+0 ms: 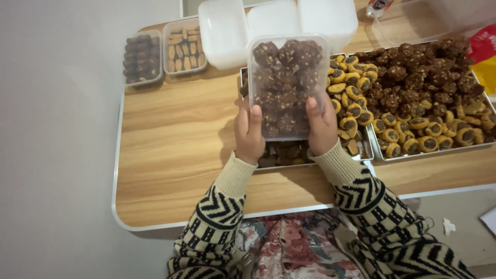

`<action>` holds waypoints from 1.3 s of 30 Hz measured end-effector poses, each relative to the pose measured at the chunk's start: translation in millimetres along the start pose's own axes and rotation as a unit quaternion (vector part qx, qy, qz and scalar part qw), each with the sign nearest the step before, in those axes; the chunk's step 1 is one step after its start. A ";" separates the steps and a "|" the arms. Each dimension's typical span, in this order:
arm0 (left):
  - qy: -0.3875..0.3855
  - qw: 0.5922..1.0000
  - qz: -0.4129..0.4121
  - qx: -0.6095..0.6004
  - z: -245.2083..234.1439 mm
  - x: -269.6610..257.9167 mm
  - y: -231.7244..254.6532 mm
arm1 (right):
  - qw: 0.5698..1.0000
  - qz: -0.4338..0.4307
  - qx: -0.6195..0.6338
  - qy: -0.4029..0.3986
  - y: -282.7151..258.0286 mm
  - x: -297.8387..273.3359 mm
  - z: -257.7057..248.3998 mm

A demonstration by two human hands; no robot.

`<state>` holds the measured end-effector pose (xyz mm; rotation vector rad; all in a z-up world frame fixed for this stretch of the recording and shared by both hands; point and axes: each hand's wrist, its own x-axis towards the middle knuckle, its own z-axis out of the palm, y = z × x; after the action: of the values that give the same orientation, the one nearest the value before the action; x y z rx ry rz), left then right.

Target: Arranging and packing various types of cookies from large metal trays into smaller plastic containers.

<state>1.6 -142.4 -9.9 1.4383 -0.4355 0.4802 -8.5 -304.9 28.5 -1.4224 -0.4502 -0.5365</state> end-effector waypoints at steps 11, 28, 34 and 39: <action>0.003 0.998 -0.059 0.026 5.6 4.1 25.1 | 0.997 0.080 -0.001 0.021 9.5 -7.3 -7.2; 0.149 0.963 -0.101 0.200 -114.3 38.4 -32.3 | 0.982 0.175 0.044 0.060 -2.2 3.1 -7.6; 0.112 0.913 -0.268 0.286 -176.1 50.0 -33.6 | 0.982 0.161 0.047 0.086 8.9 4.1 -12.8; 0.066 0.892 -0.313 0.321 -219.0 40.0 -55.4 | 0.984 0.152 0.025 0.087 3.3 7.2 -14.5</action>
<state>65.0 74.0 -52.4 2.0538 0.3470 0.1873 -1.1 -319.7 28.6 -1.3524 -0.1018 -0.3958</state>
